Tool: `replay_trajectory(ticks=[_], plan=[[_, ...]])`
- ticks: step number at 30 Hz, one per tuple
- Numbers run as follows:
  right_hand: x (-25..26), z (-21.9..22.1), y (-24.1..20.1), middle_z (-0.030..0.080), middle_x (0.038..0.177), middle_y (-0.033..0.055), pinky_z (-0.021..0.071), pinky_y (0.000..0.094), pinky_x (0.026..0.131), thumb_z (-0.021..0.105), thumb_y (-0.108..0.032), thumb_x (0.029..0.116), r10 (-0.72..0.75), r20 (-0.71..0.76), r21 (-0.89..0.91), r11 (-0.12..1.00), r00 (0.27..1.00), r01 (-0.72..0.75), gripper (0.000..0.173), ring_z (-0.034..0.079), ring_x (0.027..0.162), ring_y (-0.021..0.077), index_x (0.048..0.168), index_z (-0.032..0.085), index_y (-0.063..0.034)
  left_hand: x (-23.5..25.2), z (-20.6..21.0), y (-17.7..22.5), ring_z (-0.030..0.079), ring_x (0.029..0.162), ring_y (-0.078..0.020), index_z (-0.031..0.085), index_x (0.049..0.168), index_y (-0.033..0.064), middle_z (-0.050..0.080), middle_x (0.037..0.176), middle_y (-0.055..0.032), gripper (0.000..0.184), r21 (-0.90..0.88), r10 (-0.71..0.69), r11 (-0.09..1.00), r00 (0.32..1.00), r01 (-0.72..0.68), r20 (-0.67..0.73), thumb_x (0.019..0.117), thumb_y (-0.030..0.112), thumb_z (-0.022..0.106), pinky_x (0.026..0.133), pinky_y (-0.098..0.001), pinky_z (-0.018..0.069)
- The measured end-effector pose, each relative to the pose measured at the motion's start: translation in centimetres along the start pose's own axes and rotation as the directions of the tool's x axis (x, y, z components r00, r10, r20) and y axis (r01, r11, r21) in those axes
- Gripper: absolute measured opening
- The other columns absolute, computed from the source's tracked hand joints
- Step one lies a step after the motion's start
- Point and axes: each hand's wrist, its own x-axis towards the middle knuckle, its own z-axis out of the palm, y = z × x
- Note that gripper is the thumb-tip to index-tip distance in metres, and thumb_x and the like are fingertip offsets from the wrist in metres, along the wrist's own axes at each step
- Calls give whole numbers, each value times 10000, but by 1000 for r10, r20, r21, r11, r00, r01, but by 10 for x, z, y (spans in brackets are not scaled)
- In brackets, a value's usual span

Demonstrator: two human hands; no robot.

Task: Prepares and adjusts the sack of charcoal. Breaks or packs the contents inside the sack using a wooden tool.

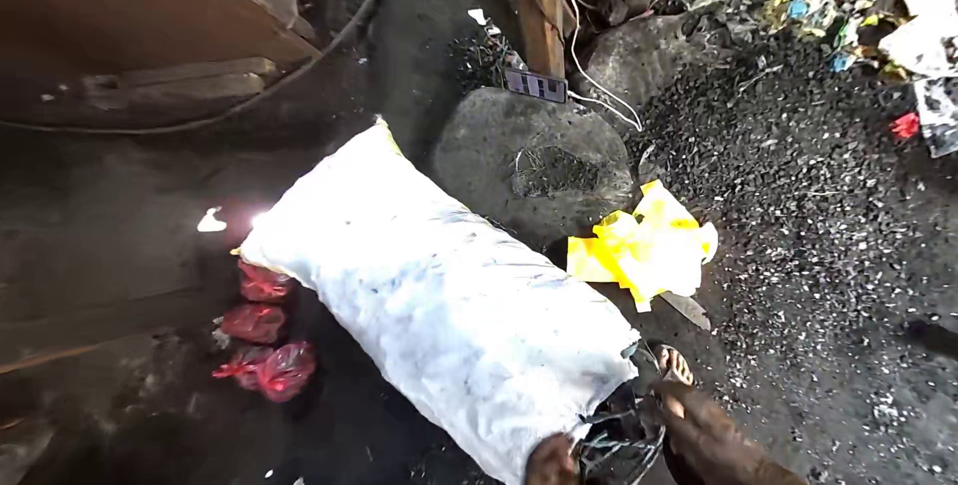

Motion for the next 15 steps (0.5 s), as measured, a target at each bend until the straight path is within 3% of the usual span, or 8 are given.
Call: replay_trajectory(ticks=[1,3,4,6,8,10,13,15], plan=[[9,-1,15,674,1247,254,554,566,974,639,-43,912,100,-109,-26,994,989,-103,280,667,1149,426,1176,713,16,28,-14,8,628,1150,-158,560,1205,-199,656,1196,-236,328,159,179,973,982,-167,-65,985,43,536,1010,-298,504],[35,-1,59,639,1287,281,548,578,961,658,-86,888,233,-219,-147,952,947,-268,379,645,1164,464,1241,661,50,96,-39,11,534,1318,-398,573,1269,-168,588,1335,-324,461,479,406,814,911,-327,-67,992,200,583,1141,-503,393],[48,0,84,589,1359,303,511,616,991,705,-125,884,302,-187,-194,921,935,-337,476,595,1228,499,1320,620,44,131,-46,1,468,1360,-499,581,1303,-131,545,1396,-337,570,603,470,717,882,-350,-47,996,349,568,1152,-624,315],[79,8,126,422,1542,292,399,675,1079,780,-280,872,480,-38,-292,833,876,-469,717,435,1397,511,1499,497,-78,185,-47,-27,371,1385,-613,622,1363,11,501,1476,-301,750,771,499,556,867,-310,-11,956,617,451,1072,-809,189],[118,23,156,197,1670,262,264,762,1114,837,-414,822,622,66,-365,743,780,-561,961,205,1522,514,1615,332,-216,205,-43,-44,299,1413,-637,641,1393,143,470,1533,-240,809,857,466,435,883,-278,51,935,737,340,1041,-850,143],[153,45,177,51,1708,230,181,842,1085,883,-449,764,681,84,-406,690,727,-599,1116,61,1546,525,1648,217,-301,205,-42,-49,259,1416,-658,633,1396,170,449,1548,-243,798,885,452,366,886,-287,101,952,749,309,1036,-847,141],[183,74,208,-44,1720,190,105,898,1037,909,-406,723,669,26,-447,673,743,-590,1155,-34,1543,536,1646,217,-341,206,-40,-51,276,1375,-700,641,1375,126,463,1508,-306,782,893,478,329,870,-307,124,957,721,351,1015,-844,181],[193,79,224,-65,1725,161,108,889,1045,881,-405,775,702,3,-431,643,712,-633,1016,-58,1549,518,1617,316,-337,209,-41,-53,292,1363,-703,647,1361,115,481,1485,-319,785,894,505,315,854,-318,125,964,723,348,1026,-818,197]])
